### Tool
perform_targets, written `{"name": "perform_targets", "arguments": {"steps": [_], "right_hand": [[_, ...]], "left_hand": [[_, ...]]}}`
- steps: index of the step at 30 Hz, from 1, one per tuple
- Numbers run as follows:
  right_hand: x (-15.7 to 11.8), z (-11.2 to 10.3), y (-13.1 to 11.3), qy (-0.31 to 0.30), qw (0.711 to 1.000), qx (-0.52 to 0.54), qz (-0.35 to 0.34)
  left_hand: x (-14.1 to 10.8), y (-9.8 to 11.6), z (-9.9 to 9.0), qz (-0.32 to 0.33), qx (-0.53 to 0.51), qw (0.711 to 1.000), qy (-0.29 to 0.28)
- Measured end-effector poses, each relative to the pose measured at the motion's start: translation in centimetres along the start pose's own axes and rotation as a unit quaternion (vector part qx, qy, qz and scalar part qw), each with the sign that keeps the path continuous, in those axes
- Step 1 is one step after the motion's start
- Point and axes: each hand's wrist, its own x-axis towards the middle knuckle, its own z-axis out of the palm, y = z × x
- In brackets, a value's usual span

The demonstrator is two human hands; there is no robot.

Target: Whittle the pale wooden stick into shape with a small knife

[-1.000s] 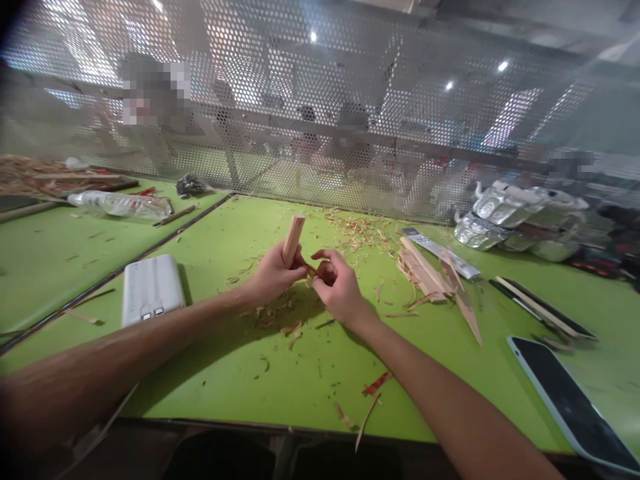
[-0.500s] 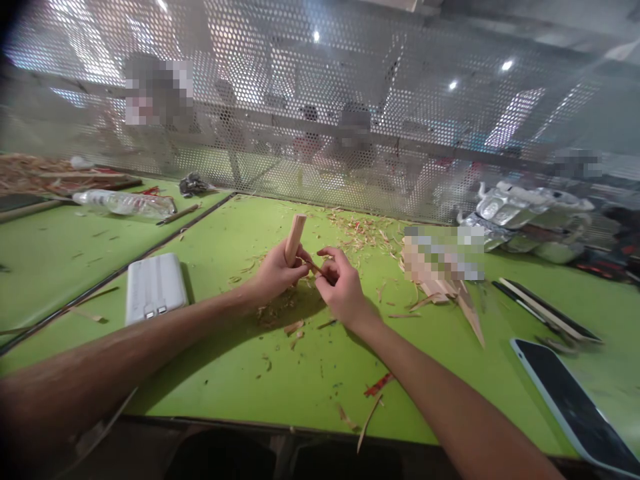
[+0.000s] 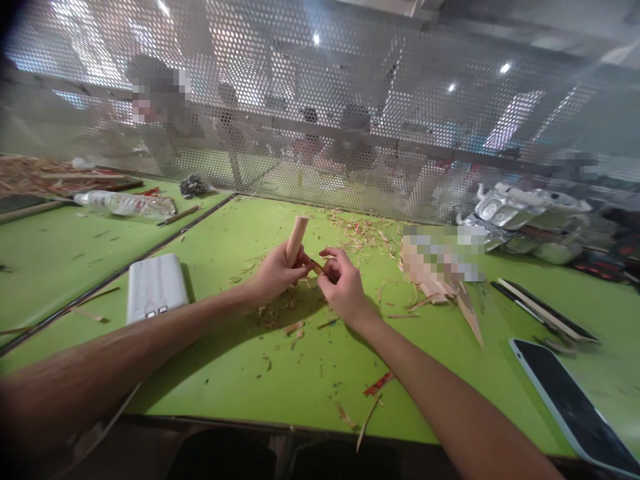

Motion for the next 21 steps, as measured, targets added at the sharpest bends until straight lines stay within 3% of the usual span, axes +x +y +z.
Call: {"name": "perform_targets", "arguments": {"steps": [13, 21], "right_hand": [[-0.45, 0.57, -0.32, -0.036, 0.999, 0.013, -0.028], [-0.03, 0.01, 0.33, 0.021, 1.000, 0.001, -0.009]], "left_hand": [[-0.12, -0.10, 0.23, 0.034, 0.002, 0.999, -0.015], [0.20, 0.60, -0.17, -0.039, -0.029, 0.999, -0.010]]}}
